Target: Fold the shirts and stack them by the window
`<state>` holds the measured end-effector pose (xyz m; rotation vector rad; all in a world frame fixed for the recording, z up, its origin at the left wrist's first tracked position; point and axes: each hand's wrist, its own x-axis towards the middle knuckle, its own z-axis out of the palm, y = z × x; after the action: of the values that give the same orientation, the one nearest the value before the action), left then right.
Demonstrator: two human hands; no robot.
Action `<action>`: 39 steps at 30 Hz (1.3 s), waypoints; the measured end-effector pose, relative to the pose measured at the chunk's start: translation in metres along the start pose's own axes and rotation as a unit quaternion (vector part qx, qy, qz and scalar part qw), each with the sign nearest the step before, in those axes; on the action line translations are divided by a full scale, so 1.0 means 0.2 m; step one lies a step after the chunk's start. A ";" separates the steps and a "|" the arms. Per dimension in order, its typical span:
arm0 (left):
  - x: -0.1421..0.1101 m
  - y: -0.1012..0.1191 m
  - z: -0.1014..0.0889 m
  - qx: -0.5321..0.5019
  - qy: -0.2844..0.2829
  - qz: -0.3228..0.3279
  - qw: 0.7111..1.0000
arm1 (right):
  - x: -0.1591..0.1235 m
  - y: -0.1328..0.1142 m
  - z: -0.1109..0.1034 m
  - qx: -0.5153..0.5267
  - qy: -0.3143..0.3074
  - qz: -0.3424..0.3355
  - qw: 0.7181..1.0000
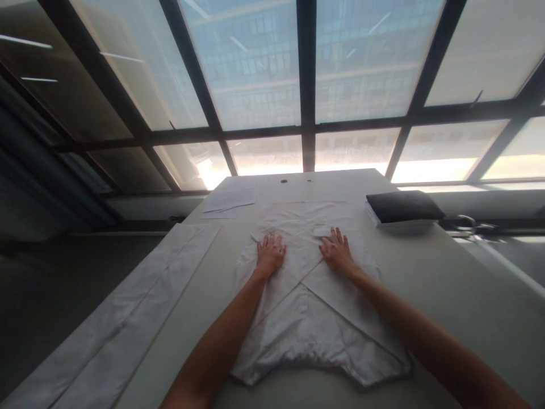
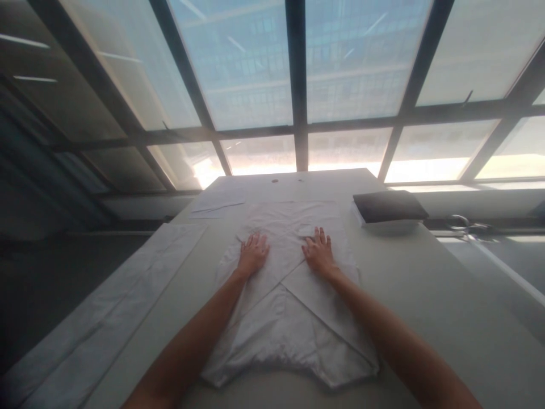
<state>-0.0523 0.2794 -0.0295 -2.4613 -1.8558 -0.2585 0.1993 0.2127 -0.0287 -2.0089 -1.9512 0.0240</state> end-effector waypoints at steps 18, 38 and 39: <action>0.00 0.01 -0.01 -0.034 -0.011 0.010 0.999 | 0.20 0.09 0.03 -0.044 0.050 0.080 0.995; 0.01 0.00 -0.02 -0.038 -0.011 0.028 0.999 | 0.16 0.33 -0.02 0.164 0.082 0.187 0.965; 0.01 0.01 -0.02 -0.040 -0.009 0.029 0.999 | 0.13 0.32 -0.02 0.217 0.098 0.192 0.952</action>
<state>-0.0502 0.2795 -0.0250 -2.5742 -1.8106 -0.3170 0.2641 0.2372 -0.0346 -1.9627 -1.2757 0.3061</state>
